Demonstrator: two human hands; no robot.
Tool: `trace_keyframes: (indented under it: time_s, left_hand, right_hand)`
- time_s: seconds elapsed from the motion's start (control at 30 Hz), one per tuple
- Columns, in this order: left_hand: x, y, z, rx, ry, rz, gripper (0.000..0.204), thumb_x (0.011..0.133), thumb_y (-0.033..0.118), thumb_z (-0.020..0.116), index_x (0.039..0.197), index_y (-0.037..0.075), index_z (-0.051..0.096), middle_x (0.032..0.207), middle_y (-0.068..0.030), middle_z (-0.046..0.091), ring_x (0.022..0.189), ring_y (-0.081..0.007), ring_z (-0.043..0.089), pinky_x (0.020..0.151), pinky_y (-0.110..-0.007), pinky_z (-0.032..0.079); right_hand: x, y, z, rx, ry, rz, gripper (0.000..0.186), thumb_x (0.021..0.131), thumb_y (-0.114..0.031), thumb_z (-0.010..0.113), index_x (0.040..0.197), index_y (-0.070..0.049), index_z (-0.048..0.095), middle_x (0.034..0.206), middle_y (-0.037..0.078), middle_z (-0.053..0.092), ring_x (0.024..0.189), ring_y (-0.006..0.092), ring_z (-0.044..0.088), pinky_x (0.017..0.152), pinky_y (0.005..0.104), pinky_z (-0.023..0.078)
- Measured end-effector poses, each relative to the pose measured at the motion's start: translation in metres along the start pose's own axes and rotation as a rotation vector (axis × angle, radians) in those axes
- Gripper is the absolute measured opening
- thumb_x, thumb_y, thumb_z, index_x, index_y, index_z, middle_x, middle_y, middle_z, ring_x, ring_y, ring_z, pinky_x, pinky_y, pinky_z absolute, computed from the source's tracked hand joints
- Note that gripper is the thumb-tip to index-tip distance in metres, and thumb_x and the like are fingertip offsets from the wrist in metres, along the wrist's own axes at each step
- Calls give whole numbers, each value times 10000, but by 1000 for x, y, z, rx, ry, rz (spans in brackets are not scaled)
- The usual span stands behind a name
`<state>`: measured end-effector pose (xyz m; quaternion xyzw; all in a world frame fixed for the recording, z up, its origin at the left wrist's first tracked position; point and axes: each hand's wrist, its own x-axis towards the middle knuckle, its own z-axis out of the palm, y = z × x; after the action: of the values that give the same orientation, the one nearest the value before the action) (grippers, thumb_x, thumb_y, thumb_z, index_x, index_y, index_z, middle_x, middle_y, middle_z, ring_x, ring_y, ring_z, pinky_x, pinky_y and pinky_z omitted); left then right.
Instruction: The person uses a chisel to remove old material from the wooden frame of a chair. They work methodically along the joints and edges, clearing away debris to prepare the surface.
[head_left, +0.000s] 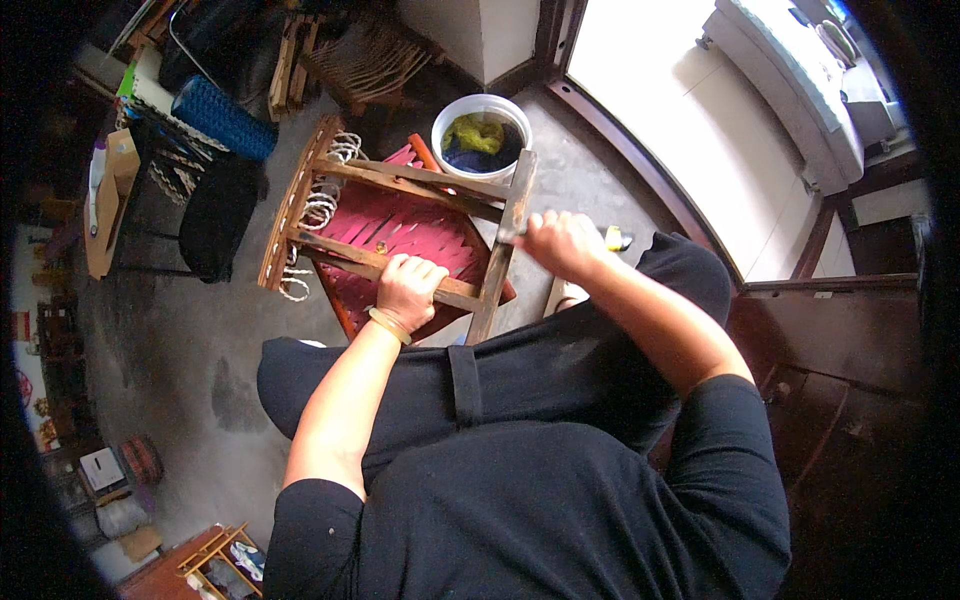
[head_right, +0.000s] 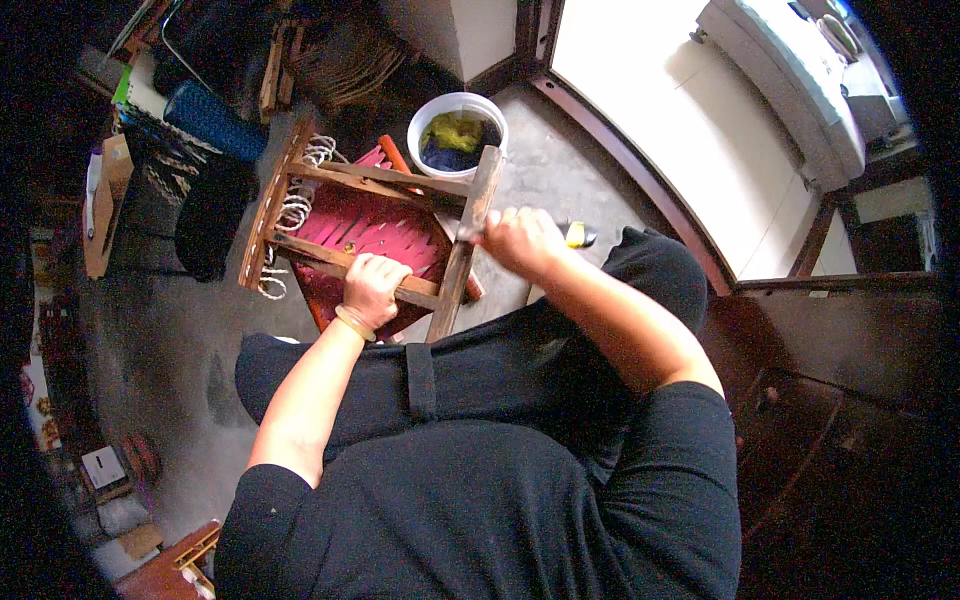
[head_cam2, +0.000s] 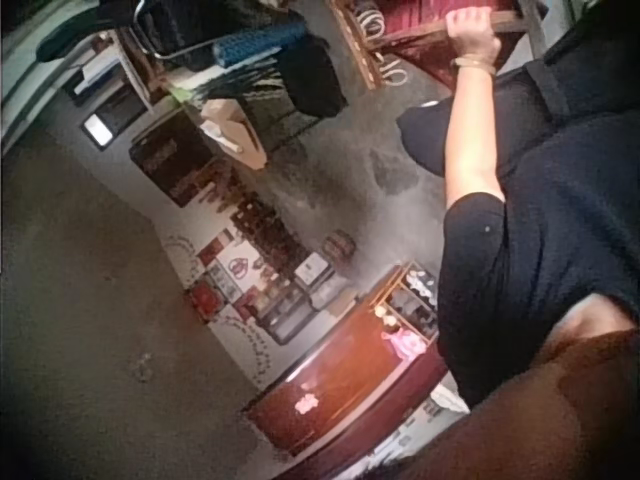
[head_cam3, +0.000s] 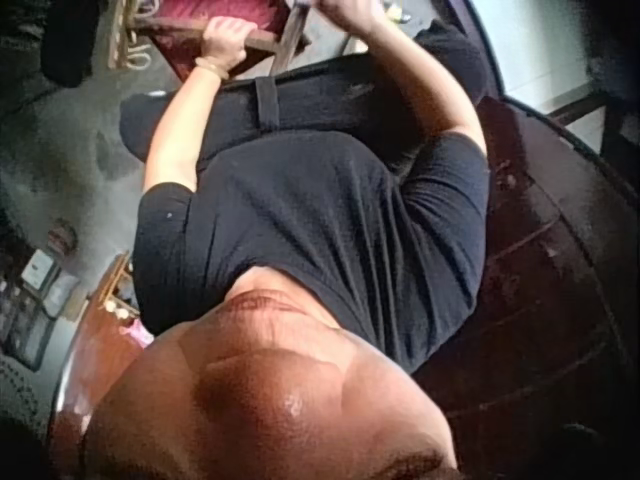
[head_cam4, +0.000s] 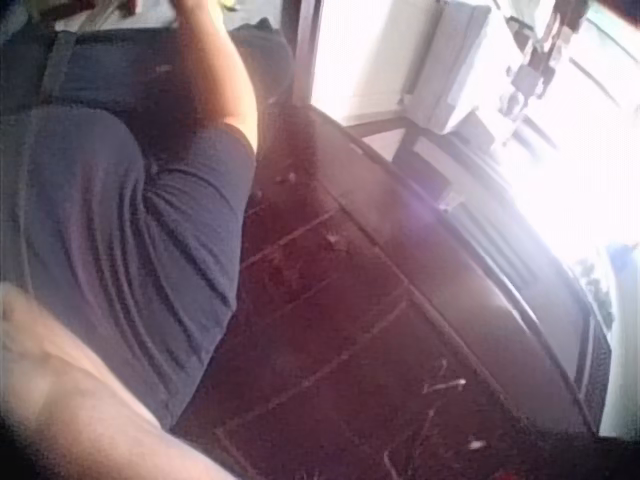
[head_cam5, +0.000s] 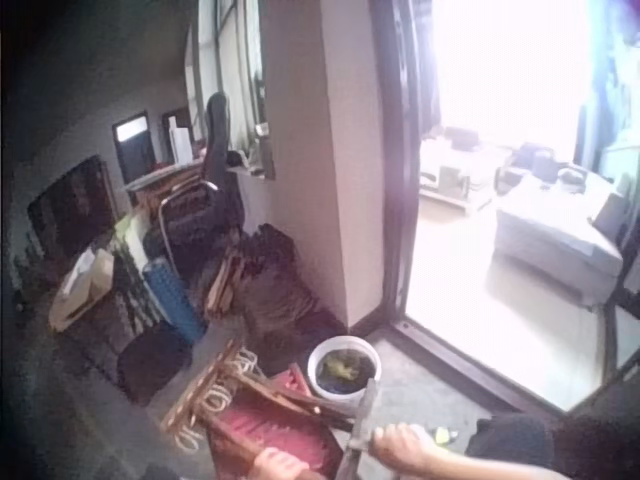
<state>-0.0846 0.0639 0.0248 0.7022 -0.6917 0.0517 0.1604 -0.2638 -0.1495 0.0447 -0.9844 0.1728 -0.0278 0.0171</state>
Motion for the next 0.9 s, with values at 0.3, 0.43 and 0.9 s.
trace_keyframes:
  time_s: [0.3,0.43,0.9]
  left_hand:
    - [2,2,-4,-23,33,11,220,639,92,584,855,120,615,793,-30,602,812,-218,584,817,-365,421]
    - [2,1,-1,3,1,13,214,646,102,581,857,130,606,791,-24,593,811,-211,578,823,-360,418]
    - [3,4,-3,1,-24,-5,232,634,70,582,856,119,628,811,-38,627,818,-228,599,807,-371,429]
  right_hand:
    - [-2,-1,5,6,17,-8,448,863,-507,523,805,-66,572,673,107,606,608,263,629,544,390,504]
    - [2,2,5,32,73,-9,431,875,-491,515,757,-78,552,626,100,590,563,264,624,508,401,497]
    - [-9,-4,1,107,87,-105,377,870,-450,538,808,-79,565,677,96,595,603,254,616,528,375,491]
